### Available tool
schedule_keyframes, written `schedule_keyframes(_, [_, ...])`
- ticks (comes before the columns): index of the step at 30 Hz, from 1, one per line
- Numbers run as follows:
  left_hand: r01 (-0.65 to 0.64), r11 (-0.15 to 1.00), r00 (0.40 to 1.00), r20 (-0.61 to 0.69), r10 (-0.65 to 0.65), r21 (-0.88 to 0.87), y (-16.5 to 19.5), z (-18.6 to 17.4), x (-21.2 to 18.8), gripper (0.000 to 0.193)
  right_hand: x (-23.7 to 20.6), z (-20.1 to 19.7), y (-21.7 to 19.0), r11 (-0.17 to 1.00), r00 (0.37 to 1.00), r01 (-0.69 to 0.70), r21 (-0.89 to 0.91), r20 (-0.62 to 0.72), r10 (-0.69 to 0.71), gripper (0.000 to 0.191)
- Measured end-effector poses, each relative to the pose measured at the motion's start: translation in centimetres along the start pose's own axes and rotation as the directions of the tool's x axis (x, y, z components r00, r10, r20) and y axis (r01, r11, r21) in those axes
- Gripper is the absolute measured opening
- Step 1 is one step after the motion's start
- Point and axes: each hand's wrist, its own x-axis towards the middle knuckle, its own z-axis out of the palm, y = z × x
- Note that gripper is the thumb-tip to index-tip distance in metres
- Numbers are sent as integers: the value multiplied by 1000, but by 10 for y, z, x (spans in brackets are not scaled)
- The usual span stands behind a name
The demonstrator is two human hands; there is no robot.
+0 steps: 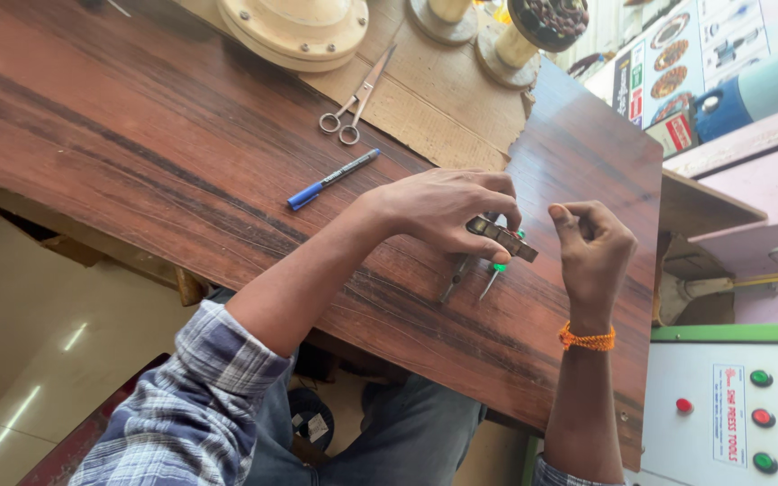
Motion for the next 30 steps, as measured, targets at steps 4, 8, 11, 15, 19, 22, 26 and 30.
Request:
schedule_keyframes(4, [-5,1000,999,-53,4,-3,-16,7,1,69,-6,-4,-8,991,996,1,133,84,-13,8])
schedule_keyframes(8, [89,974,992,-69,-105,-208,-34,11,5,72,-12,-7,-22,978,968,118,175,197,-152,7])
schedule_keyframes(11, [64,968,994,-69,-83,-245,-40,15,7,70,-15,-10,-31,973,961,152,171,205,-186,11])
schedule_keyframes(15, [2,894,993,-103,-54,-449,-36,15,6,74,-19,-16,-42,975,967,179,135,160,-199,10])
schedule_keyframes(19, [-32,705,996,-79,-35,-709,-35,12,3,83,-23,-17,-52,990,980,111,87,156,-124,11])
schedule_keyframes(22, [17,681,996,-48,-76,-732,-35,15,8,80,-26,-12,-60,991,979,108,84,166,-121,12])
schedule_keyframes(26, [-12,705,995,-81,-64,-710,-39,23,11,75,-32,-8,-69,989,978,133,57,152,-140,13])
schedule_keyframes(30, [-2,702,993,-84,-82,-712,-45,26,11,74,-37,-5,-75,971,965,241,8,101,-240,14])
